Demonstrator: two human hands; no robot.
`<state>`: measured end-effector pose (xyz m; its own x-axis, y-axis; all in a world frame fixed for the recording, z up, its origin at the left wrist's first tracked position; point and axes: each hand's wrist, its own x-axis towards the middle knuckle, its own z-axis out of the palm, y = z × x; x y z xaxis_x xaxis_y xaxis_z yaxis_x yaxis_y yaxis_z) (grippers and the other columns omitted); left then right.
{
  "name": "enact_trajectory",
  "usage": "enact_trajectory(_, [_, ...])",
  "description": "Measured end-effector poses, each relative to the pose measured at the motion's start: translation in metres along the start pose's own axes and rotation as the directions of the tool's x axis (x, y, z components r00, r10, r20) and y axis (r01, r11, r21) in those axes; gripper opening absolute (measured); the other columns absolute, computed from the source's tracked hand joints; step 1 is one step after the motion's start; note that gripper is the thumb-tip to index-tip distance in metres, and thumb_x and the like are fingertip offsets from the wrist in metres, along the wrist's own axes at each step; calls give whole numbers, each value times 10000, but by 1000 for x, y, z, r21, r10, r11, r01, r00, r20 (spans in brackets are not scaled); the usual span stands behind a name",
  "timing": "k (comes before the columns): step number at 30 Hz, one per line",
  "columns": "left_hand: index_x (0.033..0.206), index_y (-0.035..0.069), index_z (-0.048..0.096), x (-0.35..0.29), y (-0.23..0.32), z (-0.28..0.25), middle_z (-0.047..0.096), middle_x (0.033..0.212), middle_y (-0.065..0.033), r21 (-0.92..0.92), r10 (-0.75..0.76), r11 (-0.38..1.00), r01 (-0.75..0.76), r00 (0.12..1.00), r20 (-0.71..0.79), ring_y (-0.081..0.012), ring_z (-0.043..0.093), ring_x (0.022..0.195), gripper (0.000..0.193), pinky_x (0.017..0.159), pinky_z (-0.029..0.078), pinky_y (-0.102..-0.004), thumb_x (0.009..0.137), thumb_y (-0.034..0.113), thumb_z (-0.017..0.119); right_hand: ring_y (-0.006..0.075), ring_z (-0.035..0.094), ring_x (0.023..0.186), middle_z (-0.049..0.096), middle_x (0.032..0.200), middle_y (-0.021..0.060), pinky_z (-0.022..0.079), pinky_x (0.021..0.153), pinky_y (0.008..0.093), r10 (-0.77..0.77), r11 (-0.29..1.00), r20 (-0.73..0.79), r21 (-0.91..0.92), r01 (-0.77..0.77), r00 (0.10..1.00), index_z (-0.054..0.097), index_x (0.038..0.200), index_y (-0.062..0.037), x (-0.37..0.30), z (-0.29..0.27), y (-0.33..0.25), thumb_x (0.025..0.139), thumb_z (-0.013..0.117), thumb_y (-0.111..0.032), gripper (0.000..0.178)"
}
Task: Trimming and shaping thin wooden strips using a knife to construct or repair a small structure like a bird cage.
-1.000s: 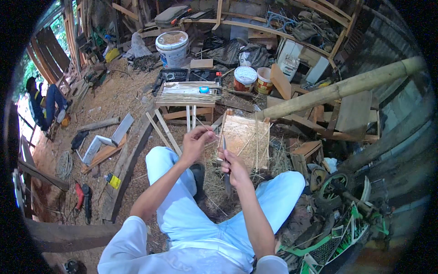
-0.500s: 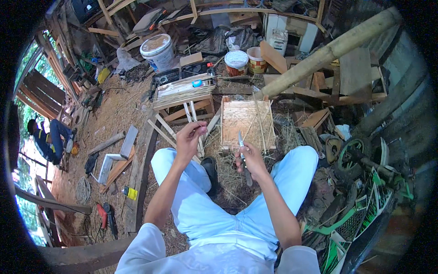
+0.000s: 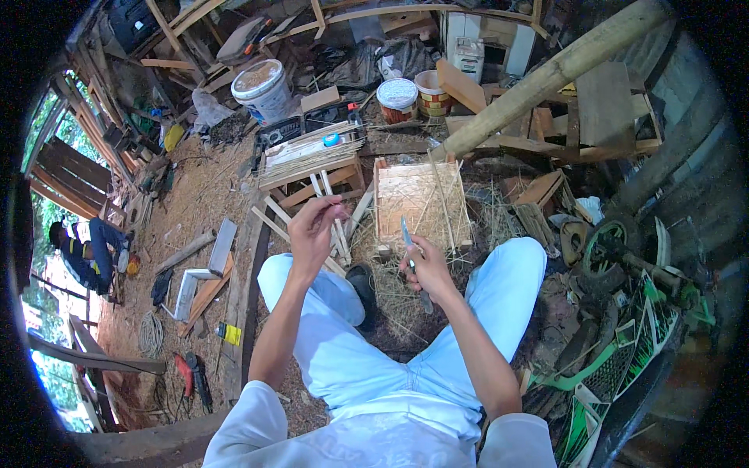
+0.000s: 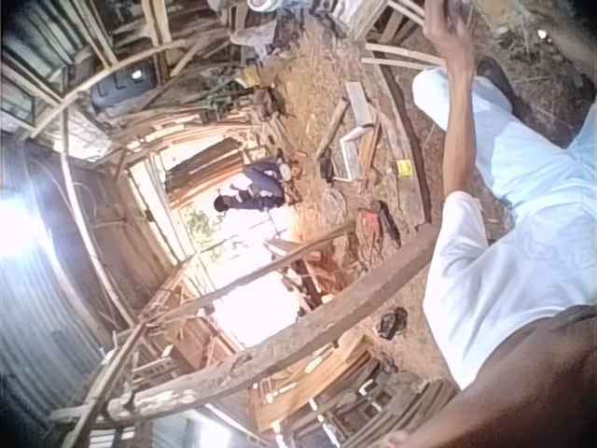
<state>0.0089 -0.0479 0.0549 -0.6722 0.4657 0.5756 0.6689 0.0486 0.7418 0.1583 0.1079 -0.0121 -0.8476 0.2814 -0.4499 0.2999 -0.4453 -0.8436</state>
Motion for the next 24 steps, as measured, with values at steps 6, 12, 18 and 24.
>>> enact_trajectory(6, [945, -18, 646, 5, 8, -2, 664, 849, -122, 56, 74, 996, -73, 997, -28, -188, 646, 745, 137, 677, 502, -287, 808, -30, 641, 65, 369, 458, 525, 720, 49, 297, 371, 210, 2, 1000, -3, 14, -2, 1000, 372, 1342, -100, 0, -2, -1, 979, 444, -227, 391])
enact_trajectory(12, [964, -32, 637, -1, 5, 1, 655, 822, -95, 54, 43, 998, -44, 999, 9, -140, 635, 741, 134, 674, 501, -252, 833, -48, 614, 64, 360, 461, 524, 721, 48, 294, 375, 209, 3, 1000, -4, -27, -3, 1000, 343, 1367, -104, 1, 1, 2, 982, 442, -237, 418])
enact_trajectory(18, [962, -32, 638, -2, 3, 5, 658, 836, -97, 20, 28, 999, -28, 999, 18, -142, 638, 743, 141, 670, 509, -259, 828, -58, 608, 68, 361, 462, 518, 719, 47, 299, 378, 212, -20, 998, 3, -54, 20, 1000, 337, 1367, -78, -1, 7, -1, 980, 435, -202, 419])
enact_trajectory(24, [960, -35, 641, 1, 9, 6, 665, 855, -99, 42, 50, 998, -51, 998, 24, -149, 643, 753, 146, 668, 514, -267, 821, -61, 608, 66, 374, 466, 517, 705, 42, 316, 382, 217, -115, 983, -4, -144, 113, 993, 347, 1376, -58, -1, 17, -5, 974, 418, -155, 420])
